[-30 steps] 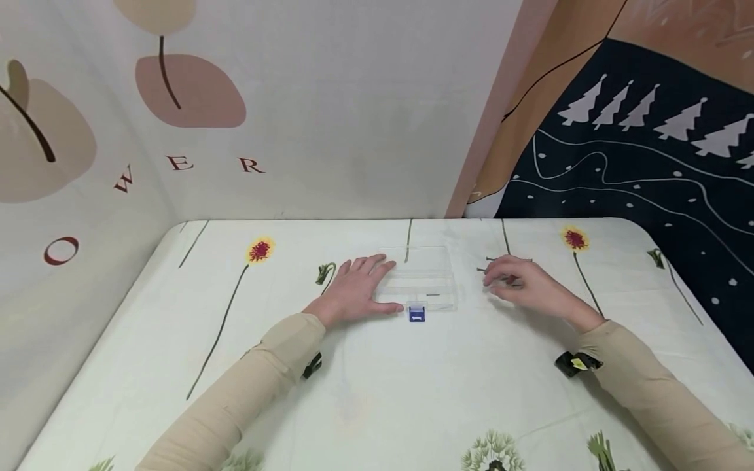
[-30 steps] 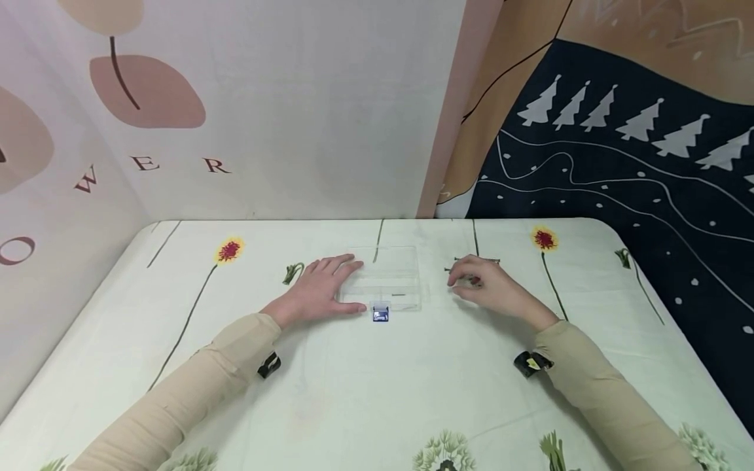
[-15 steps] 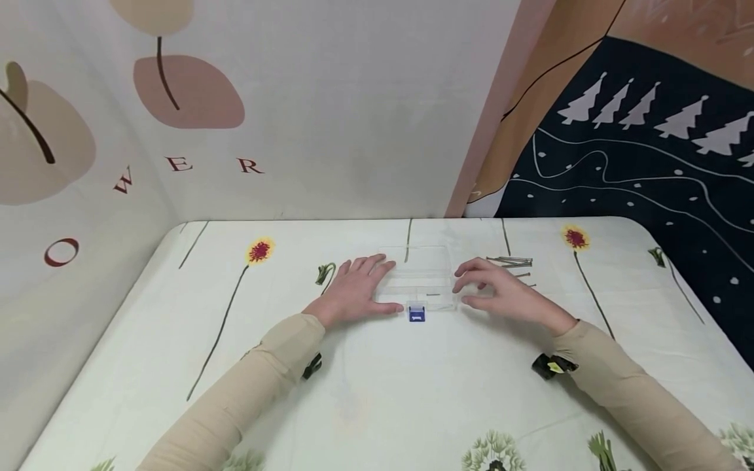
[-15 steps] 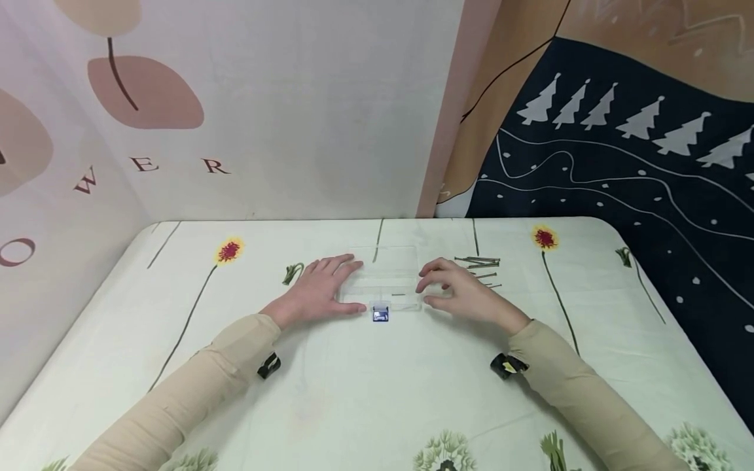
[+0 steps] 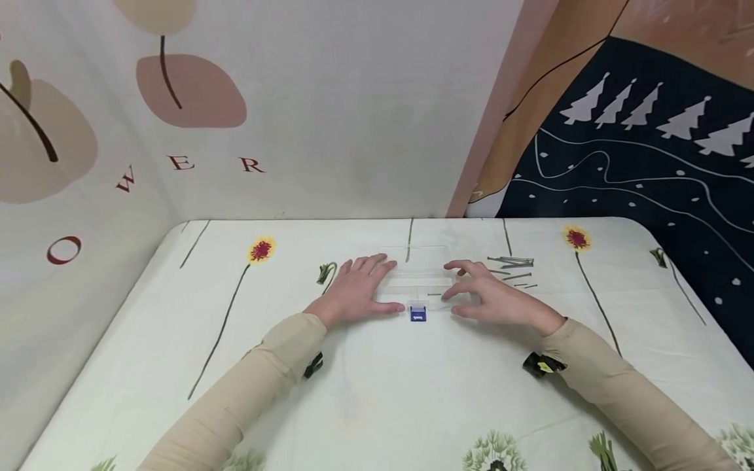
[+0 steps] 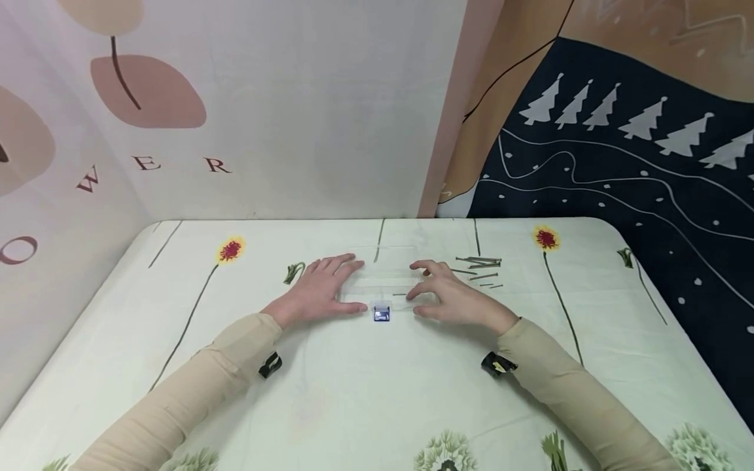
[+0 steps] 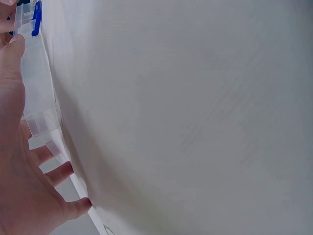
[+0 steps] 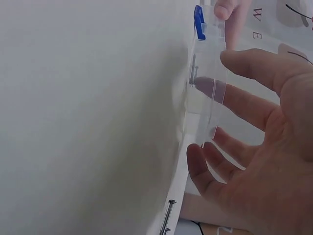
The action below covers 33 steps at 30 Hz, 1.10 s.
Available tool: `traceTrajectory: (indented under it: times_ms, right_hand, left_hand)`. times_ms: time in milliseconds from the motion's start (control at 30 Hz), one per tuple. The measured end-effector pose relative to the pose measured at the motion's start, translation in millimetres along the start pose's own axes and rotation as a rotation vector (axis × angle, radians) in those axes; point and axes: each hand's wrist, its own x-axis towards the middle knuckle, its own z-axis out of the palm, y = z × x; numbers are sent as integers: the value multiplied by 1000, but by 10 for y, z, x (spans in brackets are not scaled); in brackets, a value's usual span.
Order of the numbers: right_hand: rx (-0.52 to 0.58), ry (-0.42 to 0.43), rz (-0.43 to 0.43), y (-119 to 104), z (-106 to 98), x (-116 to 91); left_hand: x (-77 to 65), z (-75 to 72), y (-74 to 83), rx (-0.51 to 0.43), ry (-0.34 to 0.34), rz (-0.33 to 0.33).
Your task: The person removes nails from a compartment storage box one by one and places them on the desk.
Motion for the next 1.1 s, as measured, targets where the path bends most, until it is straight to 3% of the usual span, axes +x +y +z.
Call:
traceTrajectory:
  times_ms: [367, 767, 1100]
  right_hand:
    - [77, -26, 0, -19, 30, 62]
    - [32, -76, 68, -44, 72, 96]
    - [1, -84, 42, -57, 25, 64]
  left_hand:
    - [10, -24, -13, 8, -10, -12]
    - [19, -2, -4, 0, 1, -5]
    - [12, 8, 8, 7, 2, -5]
